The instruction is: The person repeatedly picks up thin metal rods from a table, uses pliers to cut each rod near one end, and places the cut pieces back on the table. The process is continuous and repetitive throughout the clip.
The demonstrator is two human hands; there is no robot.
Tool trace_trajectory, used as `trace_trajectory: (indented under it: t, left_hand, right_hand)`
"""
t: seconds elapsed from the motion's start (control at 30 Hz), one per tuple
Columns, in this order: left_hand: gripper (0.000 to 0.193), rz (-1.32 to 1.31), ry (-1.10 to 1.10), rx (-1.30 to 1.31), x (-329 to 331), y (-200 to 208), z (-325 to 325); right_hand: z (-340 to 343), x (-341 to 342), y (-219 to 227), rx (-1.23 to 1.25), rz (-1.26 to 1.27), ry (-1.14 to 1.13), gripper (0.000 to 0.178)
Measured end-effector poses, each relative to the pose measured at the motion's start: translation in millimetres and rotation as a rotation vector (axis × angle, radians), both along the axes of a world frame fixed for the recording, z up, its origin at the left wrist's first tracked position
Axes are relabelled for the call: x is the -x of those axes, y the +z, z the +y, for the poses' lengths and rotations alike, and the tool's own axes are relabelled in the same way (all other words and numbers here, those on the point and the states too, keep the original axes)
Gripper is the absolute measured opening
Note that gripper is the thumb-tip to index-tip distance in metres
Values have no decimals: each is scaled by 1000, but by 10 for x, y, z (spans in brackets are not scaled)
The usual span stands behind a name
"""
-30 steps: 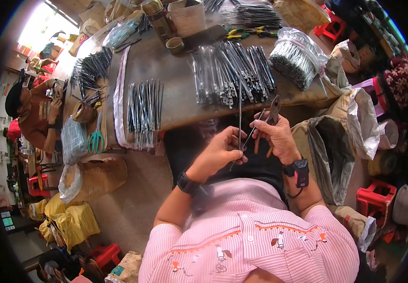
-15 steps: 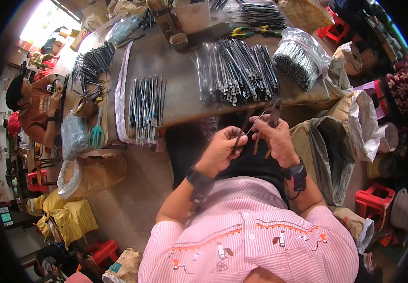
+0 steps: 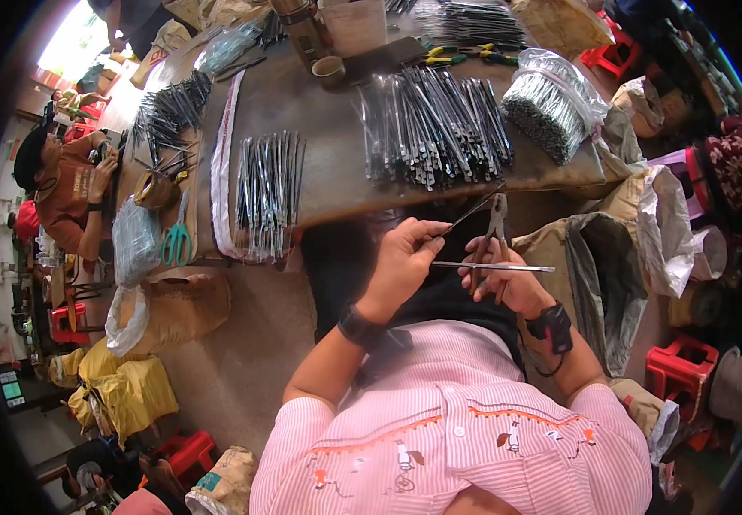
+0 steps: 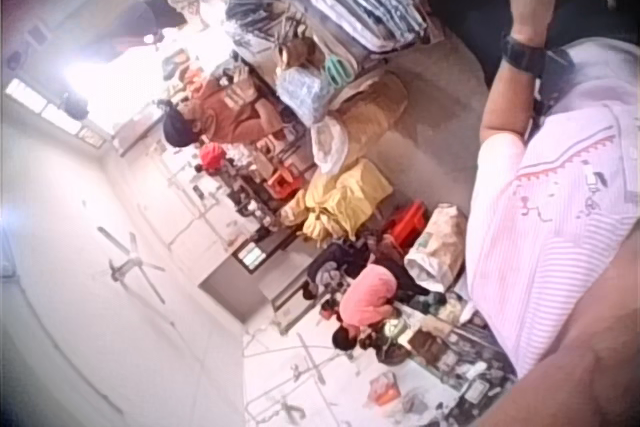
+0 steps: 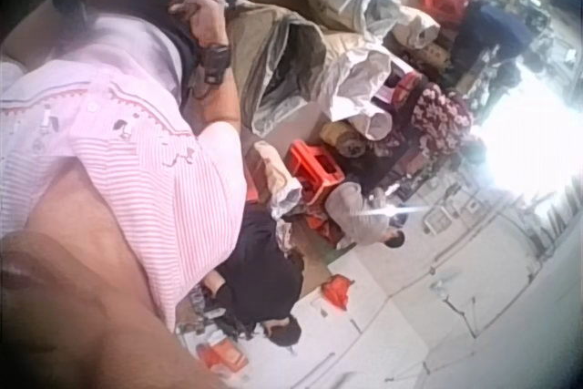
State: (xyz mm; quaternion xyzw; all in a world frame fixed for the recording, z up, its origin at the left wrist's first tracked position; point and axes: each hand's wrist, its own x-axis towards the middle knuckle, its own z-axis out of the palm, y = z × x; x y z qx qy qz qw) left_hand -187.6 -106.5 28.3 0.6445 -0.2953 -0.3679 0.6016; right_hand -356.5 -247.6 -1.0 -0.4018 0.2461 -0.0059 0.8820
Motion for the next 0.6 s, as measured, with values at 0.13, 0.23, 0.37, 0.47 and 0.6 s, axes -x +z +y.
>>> trace_trajectory:
  t: [0.13,0.23,0.37,0.47,0.6]
  left_hand:
    - [20,-206,23,58,-9,17,-5]
    - [20,-242,35,71,-10,30,-12]
    - [22,-224,26,21,-19,49,1]
    - [21,-181,30,19,-7,29,6]
    - [19,-128,37,27,4,-34,-11]
  right_hand:
    - [39,-27,12,537,66,109,58]
    - [43,-67,-40,833,-1,115,60]
    - [20,-86,-16,1142,28,103,48]
    - [0,-105,61,1347,34,43,33]
    - [-8,-99,112,1294,114,125,21]
